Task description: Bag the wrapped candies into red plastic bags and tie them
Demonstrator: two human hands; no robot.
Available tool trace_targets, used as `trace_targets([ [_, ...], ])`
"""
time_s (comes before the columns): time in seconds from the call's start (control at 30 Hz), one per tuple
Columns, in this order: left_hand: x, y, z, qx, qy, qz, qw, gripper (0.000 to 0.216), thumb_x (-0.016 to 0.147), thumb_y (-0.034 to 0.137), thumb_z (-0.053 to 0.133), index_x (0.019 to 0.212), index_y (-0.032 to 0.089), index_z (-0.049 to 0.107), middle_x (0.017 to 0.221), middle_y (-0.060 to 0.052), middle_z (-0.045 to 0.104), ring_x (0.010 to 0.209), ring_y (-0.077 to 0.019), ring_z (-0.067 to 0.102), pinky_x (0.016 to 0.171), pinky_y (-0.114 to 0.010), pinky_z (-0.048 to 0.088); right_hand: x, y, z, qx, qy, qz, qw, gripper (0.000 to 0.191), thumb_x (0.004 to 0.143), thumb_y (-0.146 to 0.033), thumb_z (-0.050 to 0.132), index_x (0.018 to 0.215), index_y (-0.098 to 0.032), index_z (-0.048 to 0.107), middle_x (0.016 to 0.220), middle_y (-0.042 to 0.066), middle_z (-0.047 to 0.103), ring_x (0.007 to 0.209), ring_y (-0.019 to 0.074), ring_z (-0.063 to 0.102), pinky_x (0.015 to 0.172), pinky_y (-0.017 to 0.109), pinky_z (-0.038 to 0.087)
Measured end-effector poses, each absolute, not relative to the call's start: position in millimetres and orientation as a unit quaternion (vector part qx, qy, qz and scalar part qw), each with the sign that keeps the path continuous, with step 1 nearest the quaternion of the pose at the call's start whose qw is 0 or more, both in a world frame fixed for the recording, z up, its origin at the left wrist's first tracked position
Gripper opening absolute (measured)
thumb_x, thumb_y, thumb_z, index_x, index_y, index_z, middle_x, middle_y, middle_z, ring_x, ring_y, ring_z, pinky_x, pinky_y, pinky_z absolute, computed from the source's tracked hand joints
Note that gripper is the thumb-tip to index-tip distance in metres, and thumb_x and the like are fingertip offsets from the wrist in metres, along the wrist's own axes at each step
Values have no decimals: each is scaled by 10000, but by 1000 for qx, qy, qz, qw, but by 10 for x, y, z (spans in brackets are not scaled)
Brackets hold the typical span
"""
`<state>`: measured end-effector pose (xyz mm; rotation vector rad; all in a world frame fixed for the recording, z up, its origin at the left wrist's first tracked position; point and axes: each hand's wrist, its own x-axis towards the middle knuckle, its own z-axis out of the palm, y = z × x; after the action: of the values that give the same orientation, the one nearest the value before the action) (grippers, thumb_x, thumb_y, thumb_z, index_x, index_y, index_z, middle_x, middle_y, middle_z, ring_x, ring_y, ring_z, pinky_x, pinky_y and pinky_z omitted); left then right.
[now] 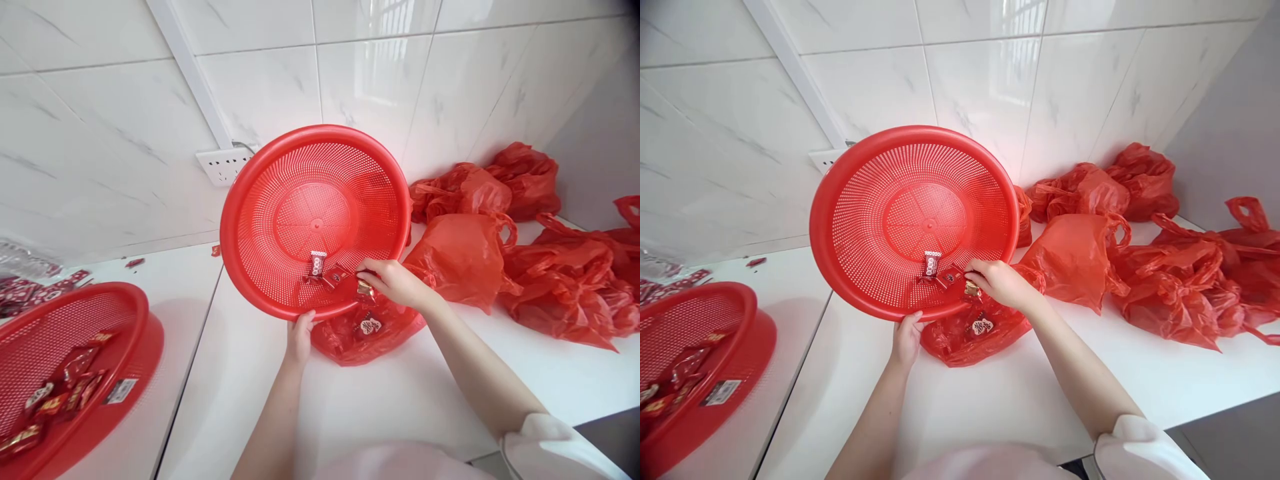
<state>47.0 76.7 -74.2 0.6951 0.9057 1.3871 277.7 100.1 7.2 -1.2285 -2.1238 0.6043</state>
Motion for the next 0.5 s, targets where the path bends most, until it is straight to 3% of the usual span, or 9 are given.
trace_targets([
  [0.2, 484, 762, -665, 298, 395, 602, 626, 459, 667, 239, 693, 1118, 175, 636, 1134, -89, 693, 1095, -319, 627, 836, -422, 540, 2851, 1033, 80, -447, -841, 177, 250, 320, 900, -451, 550, 775, -183, 671, 766, 54, 644, 717, 170, 585, 679, 288, 447],
  [0.27, 478, 763, -664, 300, 397, 597, 629, 460, 669, 248, 694, 1119, 172, 638, 1133, -92, 694, 1102, -324, 622, 839, -425, 538, 2823, 1033, 60, -443, -851, 136, 246, 370, 906, -486, 520, 780, -178, 680, 859, 92, 649, 813, 203, 597, 730, 324, 470],
  [0.37, 476, 758, -686, 315, 390, 575, 647, 448, 674, 260, 691, 1107, 150, 648, 1118, -111, 697, 1092, -334, 626, 846, -436, 535, 2719, 1023, -16, -426, -863, 116, 247, 399, 915, -498, 493, 1099, -185, 657, 1178, 142, 618, 1084, 262, 569, 927, 427, 451],
  [0.43, 482, 750, -705, 321, 381, 566, 657, 427, 679, 261, 686, 1088, 141, 658, 1096, -116, 704, 1070, -335, 637, 848, -441, 534, 2637, 1013, -84, -422, -870, 104, 230, 584, 889, -544, 509, 1345, -180, 500, 1366, 169, 511, 1279, 303, 449, 1068, 529, 317],
  [0.5, 490, 743, -714, 319, 379, 568, 657, 398, 681, 259, 683, 1062, 146, 667, 1076, -107, 712, 1056, -332, 645, 846, -441, 537, 2573, 1006, -138, -422, -877, 104, 205, 767, 837, -589, 560, 1447, -169, 363, 1430, 191, 445, 1342, 325, 380, 1114, 590, 190],
])
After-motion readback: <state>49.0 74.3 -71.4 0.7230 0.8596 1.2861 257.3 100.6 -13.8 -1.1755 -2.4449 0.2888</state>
